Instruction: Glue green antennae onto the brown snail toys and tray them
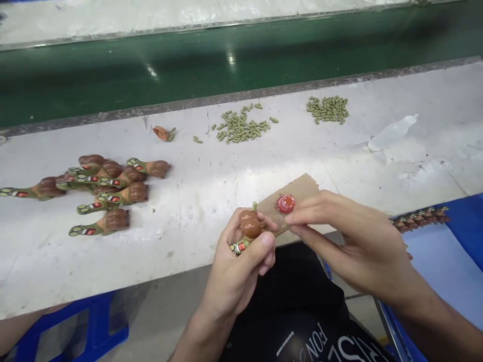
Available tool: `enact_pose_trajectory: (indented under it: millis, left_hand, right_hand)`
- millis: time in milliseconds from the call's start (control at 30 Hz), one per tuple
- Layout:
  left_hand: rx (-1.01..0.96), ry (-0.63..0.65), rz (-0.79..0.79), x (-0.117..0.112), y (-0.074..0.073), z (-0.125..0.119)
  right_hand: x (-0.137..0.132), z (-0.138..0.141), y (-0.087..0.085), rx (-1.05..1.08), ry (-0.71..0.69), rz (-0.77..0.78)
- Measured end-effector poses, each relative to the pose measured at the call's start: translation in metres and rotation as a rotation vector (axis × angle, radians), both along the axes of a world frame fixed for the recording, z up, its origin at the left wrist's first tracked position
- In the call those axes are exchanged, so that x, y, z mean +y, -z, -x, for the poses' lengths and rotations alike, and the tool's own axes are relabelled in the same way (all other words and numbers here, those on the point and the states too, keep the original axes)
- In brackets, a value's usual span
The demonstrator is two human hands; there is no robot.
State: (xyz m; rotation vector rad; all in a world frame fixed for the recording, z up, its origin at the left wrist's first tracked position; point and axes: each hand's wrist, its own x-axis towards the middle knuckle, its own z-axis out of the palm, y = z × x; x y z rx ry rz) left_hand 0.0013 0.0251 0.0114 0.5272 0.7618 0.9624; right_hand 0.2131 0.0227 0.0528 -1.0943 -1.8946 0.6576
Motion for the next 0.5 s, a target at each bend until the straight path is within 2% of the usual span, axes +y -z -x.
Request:
enact_pose_trajectory:
  millis: [133,267,367,500]
  left_hand:
    - [0.093,-0.042,-0.057,-0.001,-0.002,-0.009]
    - [0.142,-0.052,-0.066,-0.003,0.001,-0.012]
    - [0.169,-0.075,-0.098,-0.005,0.006,-0.012]
    - [0.241,-0.15,-0.177,-0.009,0.011,-0.013]
  right_hand:
    - [-0.01,0.002,0.004,-0.006,-0.065,-0.013]
    - [-0.009,-0.001,0.011,-0.003,-0.058,-0.005]
    - [-0.011,0.0,0.015,0.07,0.041,0.081]
    - [-0.015,0.003,0.02,0.226,0.222,0.301]
